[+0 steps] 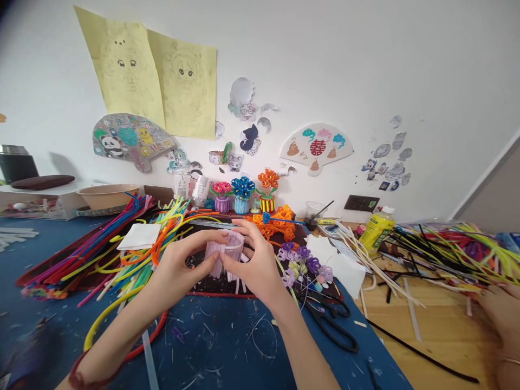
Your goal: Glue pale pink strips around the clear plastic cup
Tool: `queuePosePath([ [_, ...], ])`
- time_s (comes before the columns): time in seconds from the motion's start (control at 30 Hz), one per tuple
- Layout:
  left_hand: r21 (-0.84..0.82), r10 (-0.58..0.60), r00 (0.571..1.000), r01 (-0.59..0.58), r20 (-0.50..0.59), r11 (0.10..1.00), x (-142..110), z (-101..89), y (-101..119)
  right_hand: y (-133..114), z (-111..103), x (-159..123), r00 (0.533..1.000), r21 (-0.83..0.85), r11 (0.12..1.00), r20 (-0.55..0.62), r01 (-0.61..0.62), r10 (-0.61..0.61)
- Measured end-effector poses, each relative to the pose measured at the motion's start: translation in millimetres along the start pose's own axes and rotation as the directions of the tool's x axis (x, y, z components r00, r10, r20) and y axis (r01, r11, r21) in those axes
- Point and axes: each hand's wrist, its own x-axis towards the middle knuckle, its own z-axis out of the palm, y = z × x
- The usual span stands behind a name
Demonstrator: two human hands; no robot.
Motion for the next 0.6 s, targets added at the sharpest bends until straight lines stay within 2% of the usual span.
queuePosePath([
  [0.33, 0.0, -0.006, 1.0, 0.006, 0.027, 1.0, -0.4, -3.1, -0.5, -2.1, -5.7, -0.8, 0.998, 0.038, 0.998, 0.055, -0.043, 0.04],
  [0.6, 0.002, -0.021, 0.999, 0.021, 0.025, 1.0, -1.0, -1.1, -1.9, -0.9, -3.1, -1.2, 0.998, 0.041, 0.998, 0.045, -0.046, 0.044],
])
